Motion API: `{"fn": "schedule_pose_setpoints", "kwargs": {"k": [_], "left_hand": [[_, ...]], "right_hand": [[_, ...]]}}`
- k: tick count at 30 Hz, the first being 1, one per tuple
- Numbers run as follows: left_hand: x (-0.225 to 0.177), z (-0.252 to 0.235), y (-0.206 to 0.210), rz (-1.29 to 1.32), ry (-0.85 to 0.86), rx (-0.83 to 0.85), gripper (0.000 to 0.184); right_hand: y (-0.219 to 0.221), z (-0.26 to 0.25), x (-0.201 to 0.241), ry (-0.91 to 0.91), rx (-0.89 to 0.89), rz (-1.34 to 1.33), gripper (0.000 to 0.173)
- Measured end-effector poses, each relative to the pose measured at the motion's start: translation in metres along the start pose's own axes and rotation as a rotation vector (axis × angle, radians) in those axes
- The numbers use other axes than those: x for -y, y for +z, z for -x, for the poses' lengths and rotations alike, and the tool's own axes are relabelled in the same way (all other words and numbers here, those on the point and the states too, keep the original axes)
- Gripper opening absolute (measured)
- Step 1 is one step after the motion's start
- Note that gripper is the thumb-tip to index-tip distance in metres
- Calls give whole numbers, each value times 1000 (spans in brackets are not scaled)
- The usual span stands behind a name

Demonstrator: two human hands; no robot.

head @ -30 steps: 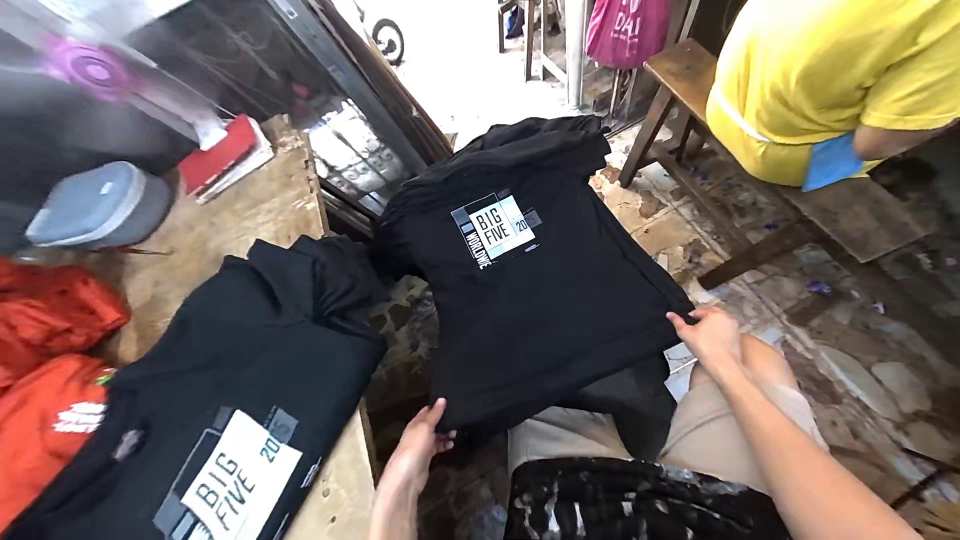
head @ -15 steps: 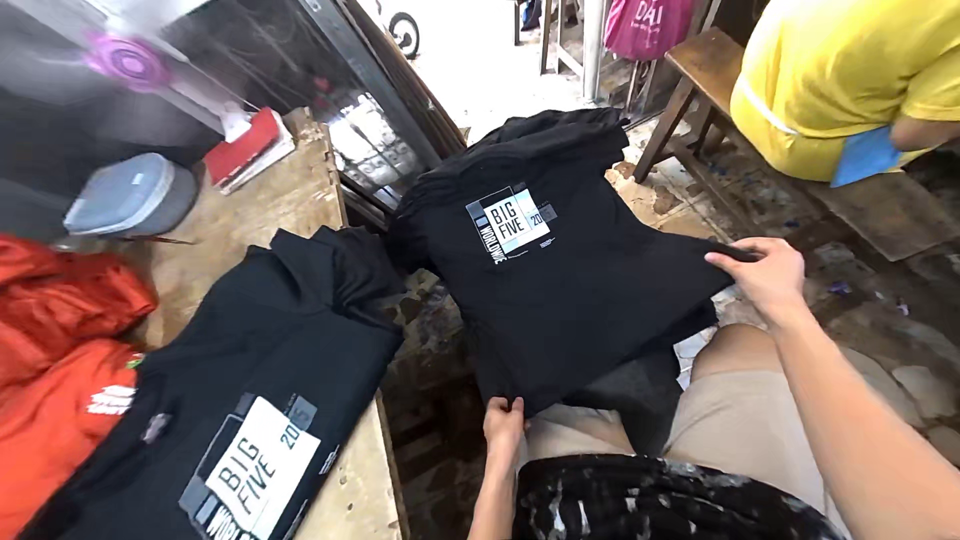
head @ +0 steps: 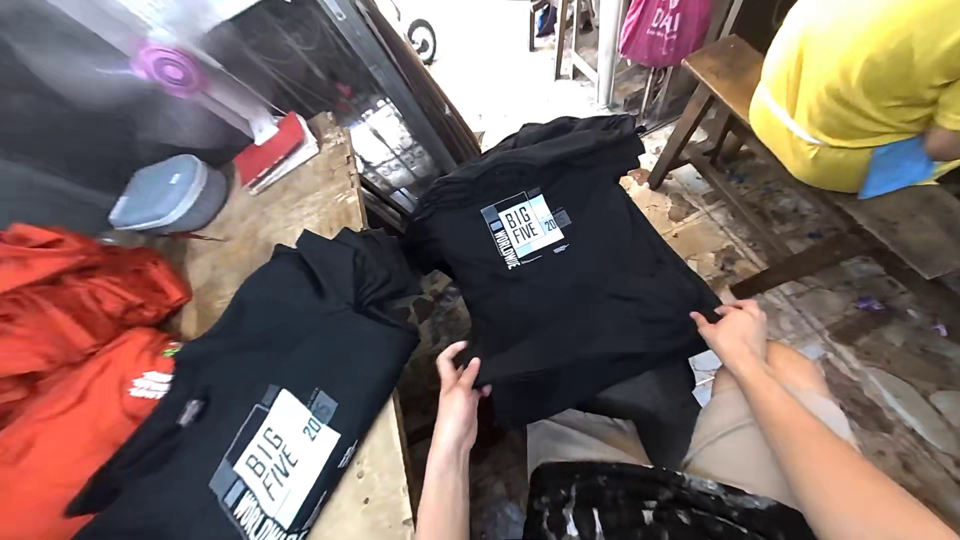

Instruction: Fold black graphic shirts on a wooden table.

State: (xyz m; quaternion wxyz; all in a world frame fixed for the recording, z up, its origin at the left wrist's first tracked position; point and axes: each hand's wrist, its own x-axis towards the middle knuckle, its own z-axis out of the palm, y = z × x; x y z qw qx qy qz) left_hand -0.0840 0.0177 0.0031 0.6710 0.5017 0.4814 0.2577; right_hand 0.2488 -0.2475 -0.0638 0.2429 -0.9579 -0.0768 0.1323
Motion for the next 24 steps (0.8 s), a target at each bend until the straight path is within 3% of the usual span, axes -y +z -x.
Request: {"fn": "schedule_pose_setpoints", "kwargs": {"k": [1,5,8,10,13,15,20,24], "left_hand": [[-3,-5,6,-46,13,57,29],[-10,-24,28,-19,-82,178,47],[-18,-33,40,20,-127,157,40],[-20,-38,43,24,-147,162,37],[-16,-46,42,28,-154,180,35],[-19,-44,41,20,-161,190,35],[-26,-38,42,48,-208,168,34],[-25,-38,40,42,-197,168,32]], "right_hand": [[-2,1,5,42,-5,-10,44],[-6,5,8,23,-82,-119,43],[-3,7,2,-286,-155,-243,33],[-6,8,3,-417,-66,-295,29],[-9,-3,-4,-279,148,39,43],[-9,-9,-10,-200,193,264,52],[-13,-8,-12,-195,-18,139,42],[-14,-4,3,-92,1,154,45]]}}
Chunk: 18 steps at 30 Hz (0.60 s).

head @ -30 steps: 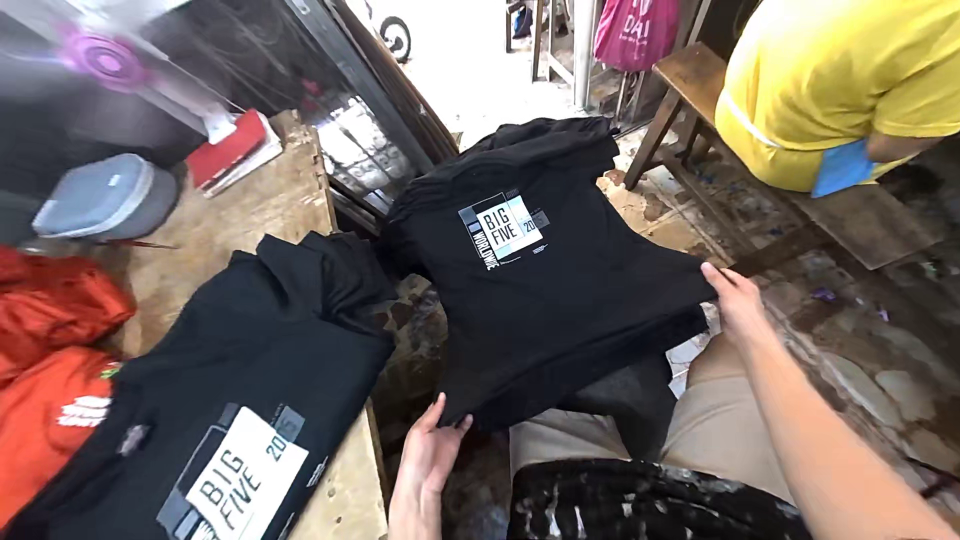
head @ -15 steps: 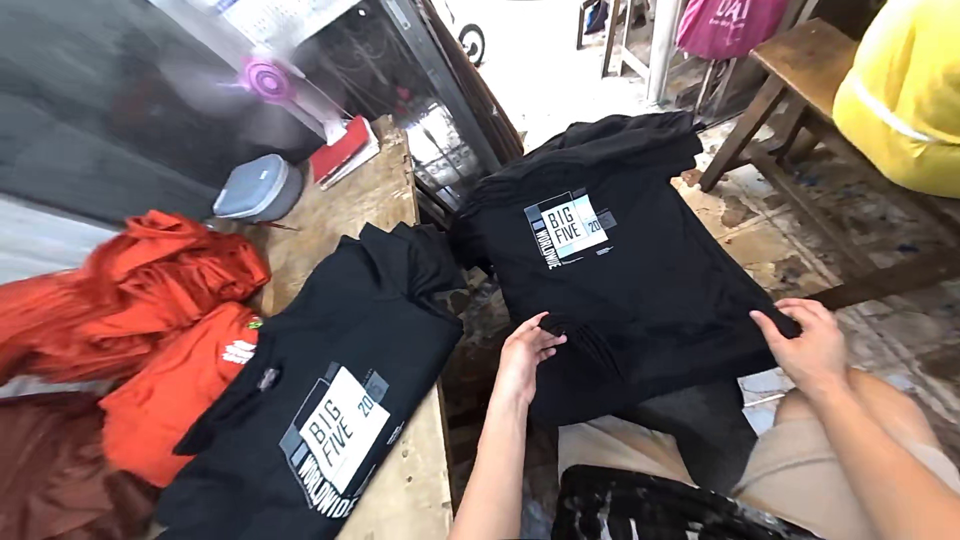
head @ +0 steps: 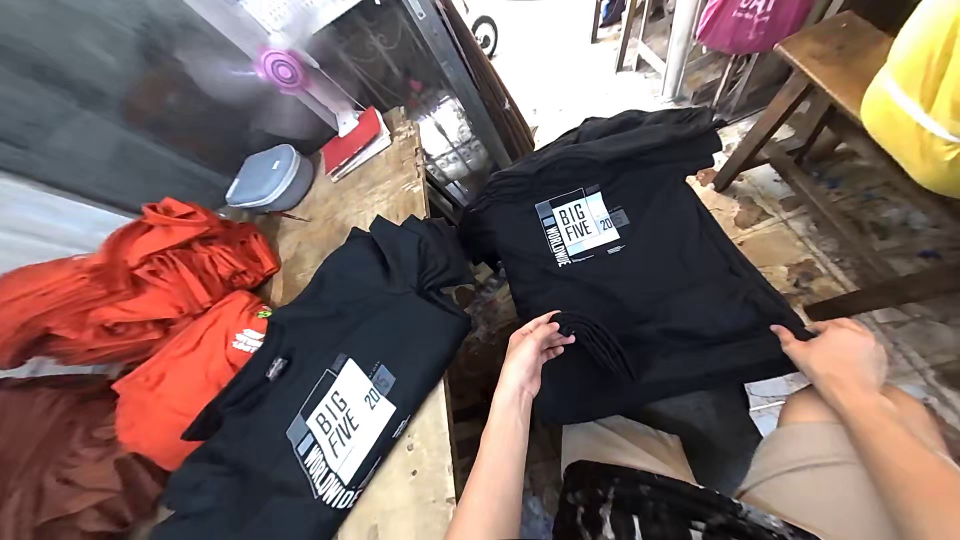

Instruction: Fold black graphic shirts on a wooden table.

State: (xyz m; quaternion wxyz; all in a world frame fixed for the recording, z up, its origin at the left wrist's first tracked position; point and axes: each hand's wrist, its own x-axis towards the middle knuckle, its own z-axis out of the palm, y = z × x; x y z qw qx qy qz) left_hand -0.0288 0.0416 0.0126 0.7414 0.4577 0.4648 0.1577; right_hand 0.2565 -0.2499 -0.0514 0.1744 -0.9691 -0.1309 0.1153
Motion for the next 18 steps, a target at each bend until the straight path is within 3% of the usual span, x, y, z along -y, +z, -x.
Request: {"fn": "schedule_pose_setpoints", "kwargs": {"k": [7,10,13,15,18], "left_hand": [[16,-1,-8,76,40,36,33],[20,3,-10,58,-18,-8,30],[17,15,-7,-483,-63,-229,20],[13,29,-6,-809,80,-257,12],[-4,53,-1,-491,370,-163,66]], "right_hand": [[-8,1,12,148,68,34,48],[-21,5,13,55,-43,-144,42],[-43,4,15,-13,-152,-378,45],[-60,-3,21,31,-205,-477,47],[-76,-18,30,113,-238,-580,51]]}}
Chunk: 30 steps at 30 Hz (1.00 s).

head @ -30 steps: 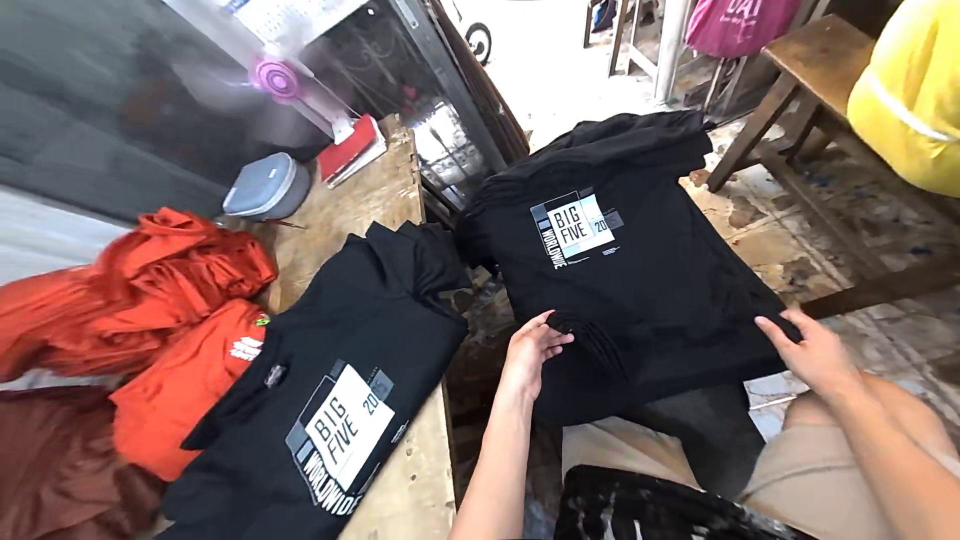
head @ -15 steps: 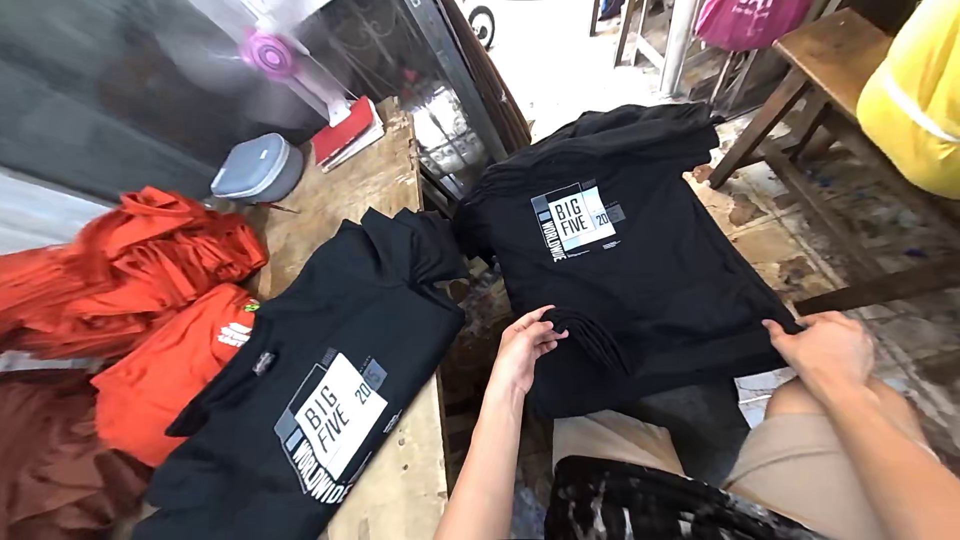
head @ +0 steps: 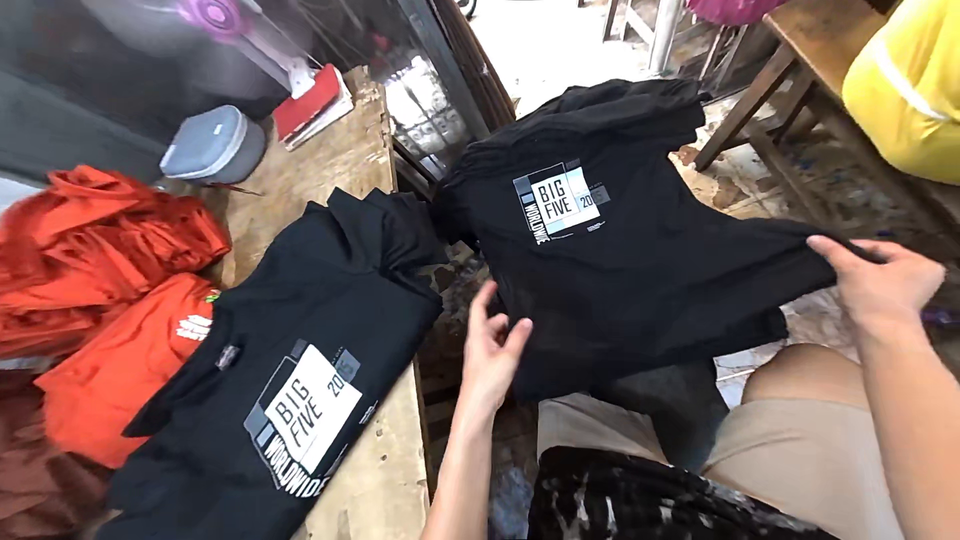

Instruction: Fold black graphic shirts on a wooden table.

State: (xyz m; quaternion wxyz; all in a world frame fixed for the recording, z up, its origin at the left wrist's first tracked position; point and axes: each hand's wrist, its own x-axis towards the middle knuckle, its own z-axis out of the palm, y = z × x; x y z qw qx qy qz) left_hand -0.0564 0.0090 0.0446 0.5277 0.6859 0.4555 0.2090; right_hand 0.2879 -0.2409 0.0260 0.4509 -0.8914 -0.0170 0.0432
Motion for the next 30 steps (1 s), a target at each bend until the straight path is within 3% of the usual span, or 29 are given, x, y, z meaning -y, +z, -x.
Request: {"fn": "schedule_pose_setpoints", "kwargs": {"k": [1,3,5,6,7,9,11,12,13,15,17,19,21,23,27,28,30], "left_hand": [[3,3,3,102,6,-47,68],[38,8,27,-131,-74,-206,38],[89,17,57,-503,-299,-136,42],[113,20,70,-549,-425,-74,46],[131,24,80,-491,-534,-45,48],[150,32,86,-74,-682,-85,45],[146,30,74,391,-796,-59,28],[140,27,61,542,-837,17,22],[132,24,45,634,-834,70,22],[111,20,14,697,-698,18,32],[93,18,-13,783,-572,-114,40],[80,14,-27,816,-518,-201,42],[73,12,-23,669,-461,-194,44],[72,11,-10,343,-409,-129,45],[56,8,7,-456,-420,90,59],[43,8,7,-494,-353,114,55],[18,11,3,-254,-115,72,39]], "right_hand": [[0,-5,3,23,-4,-32,52],[1,-15,5,19,7,-49,53],[0,-21,6,-32,47,-8,50],[-1,-23,6,-60,86,30,49],[-3,-25,4,-73,143,86,49],[-8,-25,0,8,319,251,53],[-7,-28,-11,203,507,365,55],[-7,-28,-20,258,545,282,57],[-6,-26,-29,268,509,134,56],[-1,-16,-40,168,321,-77,49],[10,6,-49,59,192,-5,48],[24,23,-69,19,227,232,51],[40,30,-84,64,285,469,52],[45,30,-80,126,310,572,51],[22,20,-60,103,243,408,52],[14,15,-54,50,194,331,52],[0,5,-36,-45,120,192,50]]}}
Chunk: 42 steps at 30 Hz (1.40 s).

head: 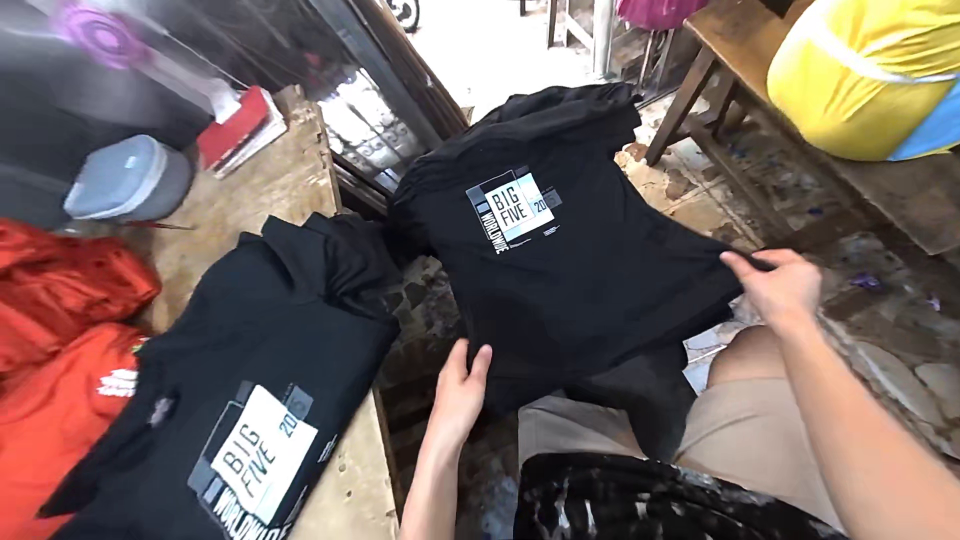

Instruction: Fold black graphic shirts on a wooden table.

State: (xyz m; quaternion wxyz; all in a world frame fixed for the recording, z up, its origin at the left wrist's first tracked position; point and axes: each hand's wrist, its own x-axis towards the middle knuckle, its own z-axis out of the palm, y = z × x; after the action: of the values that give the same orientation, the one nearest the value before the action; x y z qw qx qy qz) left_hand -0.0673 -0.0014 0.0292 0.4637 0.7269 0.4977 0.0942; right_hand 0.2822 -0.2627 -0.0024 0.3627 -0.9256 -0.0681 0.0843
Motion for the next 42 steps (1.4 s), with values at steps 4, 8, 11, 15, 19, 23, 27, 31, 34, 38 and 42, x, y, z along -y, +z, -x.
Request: {"fn": "schedule_pose_setpoints", "kwargs": {"k": [4,8,11,15,19,23,27,31,34,38,42], "left_hand": [[15,-12,16,270,65,-188,47],[89,-14,81,-269,-373,-18,61],[109,1,108,56,-583,-15,55],[81,5,83,380,-707,-52,42],[78,9,57,47,-596,10,49],[27,15,24,7,-184,5,37],[-1,3,35,357,15,-169,35],[61,-4,100,-346,-316,-63,51],[93,3,124,-250,-401,-28,44],[39,8,79,-266,-217,93,48],[13,-3,62,380,7,-81,40]], "right_hand": [[-13,-21,24,-4,-76,-156,50],[-11,-40,25,-13,-23,-181,48],[-9,-39,12,1,163,-122,46],[-10,-36,-1,254,458,-84,48],[-15,-33,3,143,411,-277,41],[-16,-44,14,76,294,-602,35],[-15,-65,19,45,155,-655,39],[-19,-62,29,10,134,-403,61],[-22,-55,27,-38,207,-250,82],[-19,-52,16,11,211,-268,86],[-9,-54,18,40,53,-527,79]]}}
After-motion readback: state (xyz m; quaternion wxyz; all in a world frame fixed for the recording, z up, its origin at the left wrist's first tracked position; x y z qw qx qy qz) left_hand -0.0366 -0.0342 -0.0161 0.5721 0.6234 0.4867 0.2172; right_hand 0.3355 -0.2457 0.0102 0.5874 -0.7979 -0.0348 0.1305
